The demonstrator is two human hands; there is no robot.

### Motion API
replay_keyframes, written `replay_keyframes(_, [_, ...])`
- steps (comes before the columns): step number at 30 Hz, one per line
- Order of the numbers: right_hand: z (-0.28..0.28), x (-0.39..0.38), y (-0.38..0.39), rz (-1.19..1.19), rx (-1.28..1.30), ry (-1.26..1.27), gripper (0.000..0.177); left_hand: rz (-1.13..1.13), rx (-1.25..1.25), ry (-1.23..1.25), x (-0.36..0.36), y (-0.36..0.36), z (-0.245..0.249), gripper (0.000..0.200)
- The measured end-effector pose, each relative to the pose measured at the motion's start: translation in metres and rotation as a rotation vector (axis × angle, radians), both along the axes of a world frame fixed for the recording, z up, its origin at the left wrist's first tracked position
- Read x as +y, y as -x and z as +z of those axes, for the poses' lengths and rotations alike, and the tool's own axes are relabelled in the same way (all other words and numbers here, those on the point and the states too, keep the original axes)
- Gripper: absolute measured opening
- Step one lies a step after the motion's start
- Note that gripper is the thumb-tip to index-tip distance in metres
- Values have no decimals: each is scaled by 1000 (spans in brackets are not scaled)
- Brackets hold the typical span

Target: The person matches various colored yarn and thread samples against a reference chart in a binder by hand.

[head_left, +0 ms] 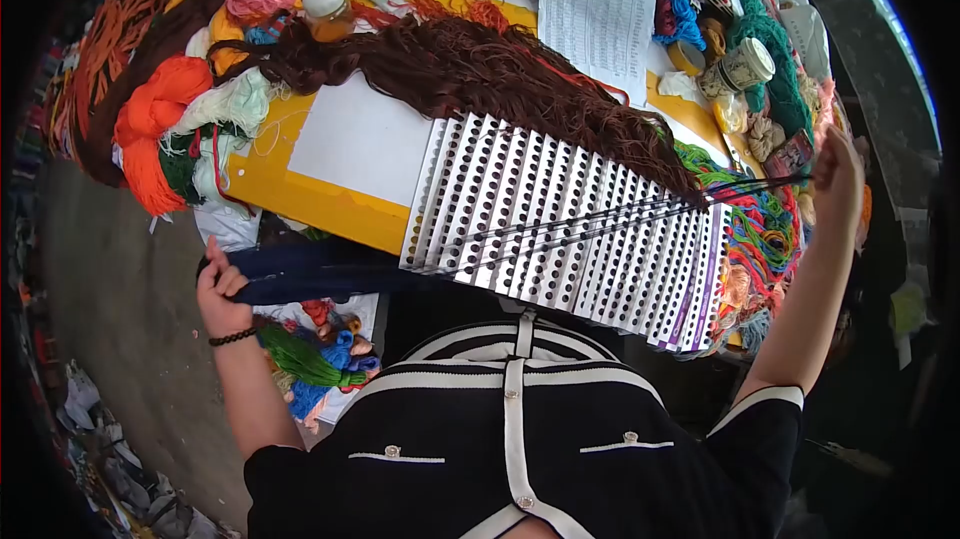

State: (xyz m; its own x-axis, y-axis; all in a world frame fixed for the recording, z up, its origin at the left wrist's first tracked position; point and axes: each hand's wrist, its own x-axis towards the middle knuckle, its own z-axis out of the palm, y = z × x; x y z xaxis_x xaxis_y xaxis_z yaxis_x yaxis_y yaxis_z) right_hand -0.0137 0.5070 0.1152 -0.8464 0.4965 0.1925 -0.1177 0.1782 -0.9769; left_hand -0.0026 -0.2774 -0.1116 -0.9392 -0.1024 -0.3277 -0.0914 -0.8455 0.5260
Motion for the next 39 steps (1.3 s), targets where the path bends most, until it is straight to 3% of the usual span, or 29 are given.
replay_keyframes(1, [6, 4, 1, -363, 107, -420, 18, 47, -38, 103, -4, -3, 2, 39])
replay_keyframes(2, [8, 6, 1, -361, 105, -424, 18, 61, -91, 99, -4, -5, 3, 39])
replay_keyframes(3, [12, -8, 1, -464, 87, -671, 21, 64, -95, 96, 7, -4, 6, 39])
replay_keyframes(4, [12, -25, 4, -562, 66, -917, 24, -89, -59, 32, 23, -1, 10, 40])
replay_keyframes(5, [3, -53, 14, -476, 5, -1048, 23, -243, -21, -31, 42, 4, 16, 40])
replay_keyframes(6, [-5, -109, 24, -333, -142, -865, 22, -431, 86, -149, 67, 14, 26, 44])
replay_keyframes(7, [-21, -143, 34, -177, -229, -948, 21, -504, 71, -171, 91, 24, 35, 48])
replay_keyframes(8, [-51, -166, 48, 62, -249, -738, 20, -600, 102, -144, 115, 36, 43, 51])
replay_keyframes(9, [-73, -201, 58, 145, -409, -621, 19, -639, 76, -76, 139, 48, 50, 52])
replay_keyframes(10, [-91, -230, 67, 269, -500, -714, 21, -661, 3, -2, 162, 60, 62, 52])
replay_keyframes(11, [-99, -259, 76, 456, -494, -635, 20, -681, -14, 51, 181, 72, 66, 49])
replay_keyframes(13, [-134, -301, 94, 666, -350, -750, 18, -748, -4, 261, 210, 97, 68, 47])
replay_keyframes(15, [-160, -332, 113, 737, -276, -981, 16, -802, -30, 449, 231, 117, 67, 46])
replay_keyframes(18, [-190, -343, 142, 667, -354, -1079, 20, -765, -105, 544, 252, 133, 57, 40])
replay_keyframes(21, [-192, -330, 152, 430, -377, -765, 17, -754, -133, 634, 259, 141, 46, 38])
replay_keyframes(23, [-182, -324, 150, 501, -457, -521, 20, -753, -133, 673, 262, 145, 43, 38])
replay_keyframes(26, [-187, -323, 148, 632, -575, -396, 22, -727, -24, 952, 272, 154, 34, 36])
replay_keyframes(29, [-195, -326, 147, 650, -573, -446, 22, -678, 62, 1058, 281, 163, 17, 33])
replay_keyframes(36, [-191, -329, 152, 612, -784, -202, 23, -678, 62, 972, 290, 171, 18, 29])
replay_keyframes(39, [-195, -330, 152, 631, -707, -318, 24, -699, 88, 994, 291, 174, 19, 30])
